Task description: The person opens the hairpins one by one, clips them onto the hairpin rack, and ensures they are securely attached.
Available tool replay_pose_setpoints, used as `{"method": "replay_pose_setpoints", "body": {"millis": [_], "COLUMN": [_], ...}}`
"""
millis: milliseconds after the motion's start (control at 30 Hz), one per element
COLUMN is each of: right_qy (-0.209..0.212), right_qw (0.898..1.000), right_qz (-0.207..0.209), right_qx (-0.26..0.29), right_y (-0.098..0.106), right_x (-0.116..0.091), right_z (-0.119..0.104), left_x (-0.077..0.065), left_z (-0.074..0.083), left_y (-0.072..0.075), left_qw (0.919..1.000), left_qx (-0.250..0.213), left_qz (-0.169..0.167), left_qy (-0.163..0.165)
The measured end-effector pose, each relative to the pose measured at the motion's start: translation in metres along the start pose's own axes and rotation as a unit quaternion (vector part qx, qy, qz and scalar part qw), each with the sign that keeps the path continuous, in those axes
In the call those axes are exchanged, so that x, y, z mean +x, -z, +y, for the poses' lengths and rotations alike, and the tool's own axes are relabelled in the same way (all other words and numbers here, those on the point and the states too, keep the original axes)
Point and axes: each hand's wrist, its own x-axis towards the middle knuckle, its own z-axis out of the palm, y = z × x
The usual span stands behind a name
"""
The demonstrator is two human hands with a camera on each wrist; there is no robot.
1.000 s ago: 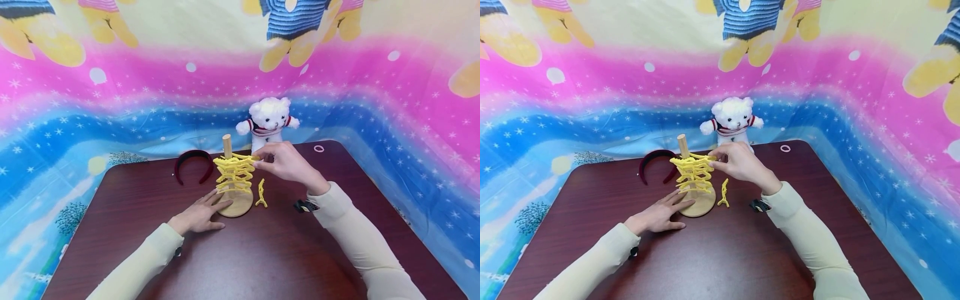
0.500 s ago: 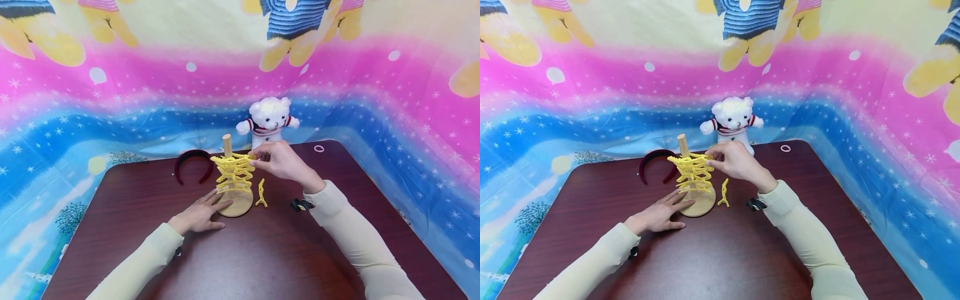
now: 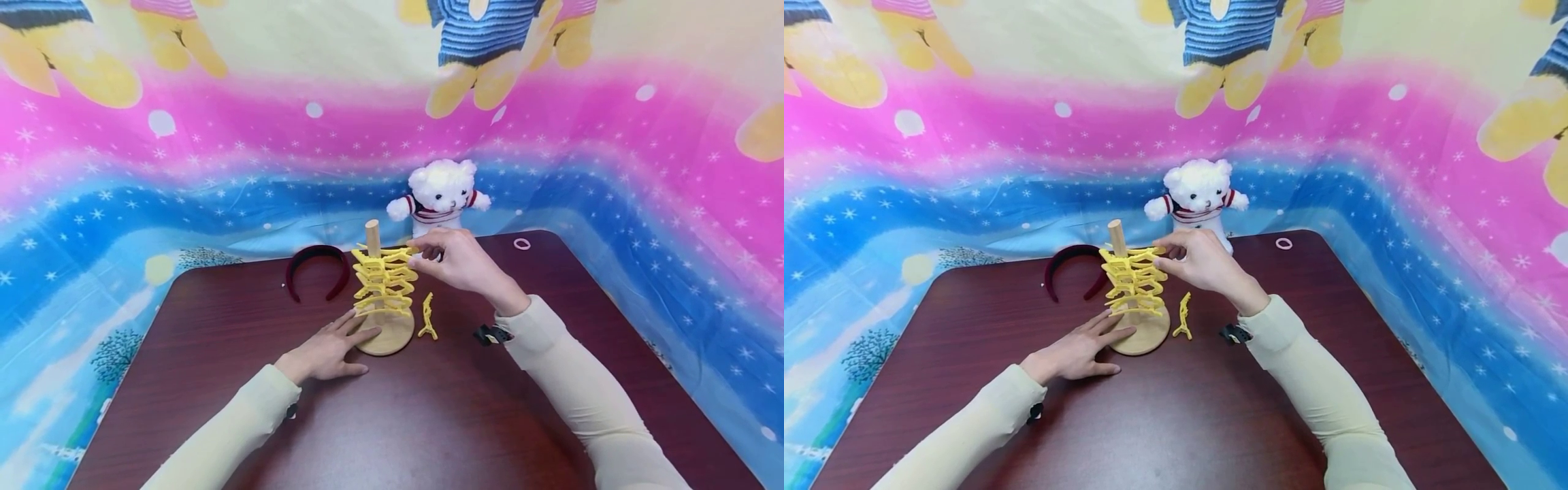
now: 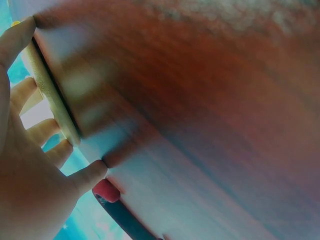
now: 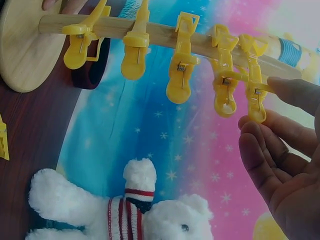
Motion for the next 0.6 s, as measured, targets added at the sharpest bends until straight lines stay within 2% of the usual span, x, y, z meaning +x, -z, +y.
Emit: {"method": "replay_pose_setpoints", "body": {"millis": [600], "right_qy": [-0.02], "right_qw": [0.999], "right_qz": [-0.015], "right_qx": [0.036], "right_y": [-0.0015], "right_x": [-0.0026], "right_z": [0.0088], "left_x": [-0.0007], "left_z": [0.0004], "left_y": [0.0005], "left_qw": [1.0], "left_qx": [-0.004], "left_qz": [0.008], "left_qy": [-0.002]}}
